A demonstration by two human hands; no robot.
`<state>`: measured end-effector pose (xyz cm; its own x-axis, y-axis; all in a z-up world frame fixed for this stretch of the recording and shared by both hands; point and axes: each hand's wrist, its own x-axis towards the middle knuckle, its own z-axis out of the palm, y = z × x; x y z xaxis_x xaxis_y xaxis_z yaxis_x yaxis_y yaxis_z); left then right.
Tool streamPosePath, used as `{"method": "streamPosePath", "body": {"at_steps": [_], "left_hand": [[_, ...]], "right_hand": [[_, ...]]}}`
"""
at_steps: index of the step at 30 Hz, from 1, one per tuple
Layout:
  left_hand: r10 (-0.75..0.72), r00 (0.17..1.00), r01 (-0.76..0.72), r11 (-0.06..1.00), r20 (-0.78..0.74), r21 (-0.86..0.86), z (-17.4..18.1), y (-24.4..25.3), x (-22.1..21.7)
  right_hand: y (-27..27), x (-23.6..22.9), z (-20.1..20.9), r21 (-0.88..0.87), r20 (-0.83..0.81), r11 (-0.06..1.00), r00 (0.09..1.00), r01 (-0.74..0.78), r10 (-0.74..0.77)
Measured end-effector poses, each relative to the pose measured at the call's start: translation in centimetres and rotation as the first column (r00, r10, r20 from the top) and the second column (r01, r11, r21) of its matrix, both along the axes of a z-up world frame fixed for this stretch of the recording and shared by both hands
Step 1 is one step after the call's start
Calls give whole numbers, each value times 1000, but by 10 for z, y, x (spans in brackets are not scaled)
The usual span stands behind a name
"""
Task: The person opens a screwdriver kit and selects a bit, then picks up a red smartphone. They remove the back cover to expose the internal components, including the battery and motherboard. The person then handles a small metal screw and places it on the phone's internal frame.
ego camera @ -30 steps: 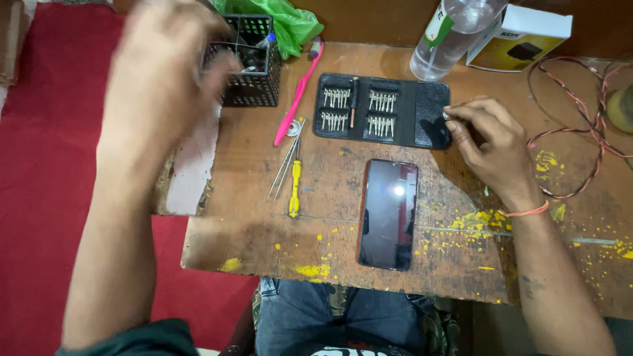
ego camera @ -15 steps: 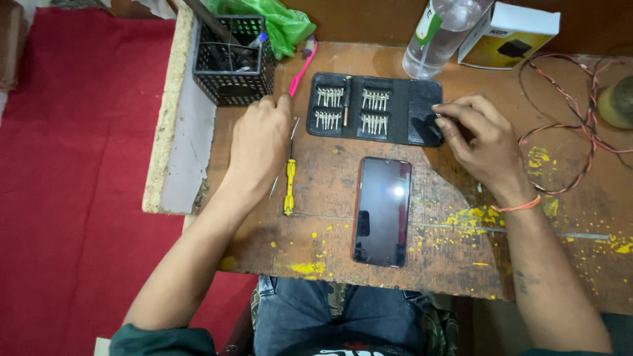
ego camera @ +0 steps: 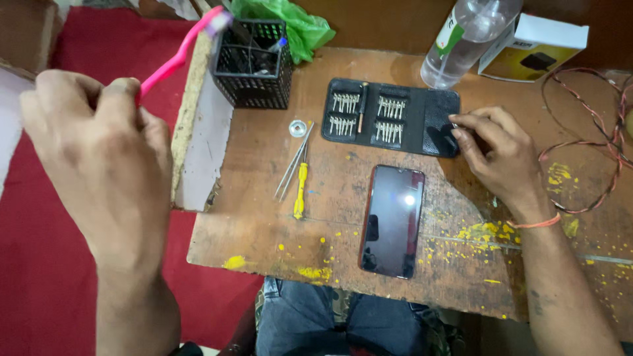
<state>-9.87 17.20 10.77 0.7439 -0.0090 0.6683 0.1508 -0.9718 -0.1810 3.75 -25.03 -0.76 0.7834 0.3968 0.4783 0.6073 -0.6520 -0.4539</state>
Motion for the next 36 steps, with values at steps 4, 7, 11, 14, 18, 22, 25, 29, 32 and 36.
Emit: {"method": "streamPosePath", "body": {"at_steps": [4,7,11,14,18,22,25,29,32,36], "left_hand": [[-72,995,73,997,70,-5,-12,19,14],[-226,954,285,887,197,-363,-18,21,28],[-431,849,527,651,306,-546,-17,21,76],[-439,882,440,636,172,-634,-17,25,114],[-381,915,361,620,135,-697,-27,31,127],[-445,895,328,699,-27,-635,-38,41,137],[-441,897,316,698,-37,-643,-40,45,141],[-441,873,425,475,210,-770,-36,47,135],[-407,868,474,510,284,-718,-24,42,124],[-336,916,401,769,220,-498,-8,16,86]], "right_hand": [[-4,0,-2,-1,3,1000,1000,-2,2],[-4,0,-5,5,28,1000,999,-28,28],[-2,1,-4,7,6,1000,1000,-26,26],[-3,-2,-3,45,-26,998,999,-37,38],[-1,0,2,-14,-3,1000,1000,-6,6],[-2,-2,-1,-15,-8,1000,1000,-23,23],[-1,0,1,-3,-3,1000,1000,-30,30],[-2,0,-1,13,-39,1000,999,-12,13],[-3,0,-3,2,10,999,999,-44,43],[-3,3,-3,12,-4,999,999,-45,45]]}}
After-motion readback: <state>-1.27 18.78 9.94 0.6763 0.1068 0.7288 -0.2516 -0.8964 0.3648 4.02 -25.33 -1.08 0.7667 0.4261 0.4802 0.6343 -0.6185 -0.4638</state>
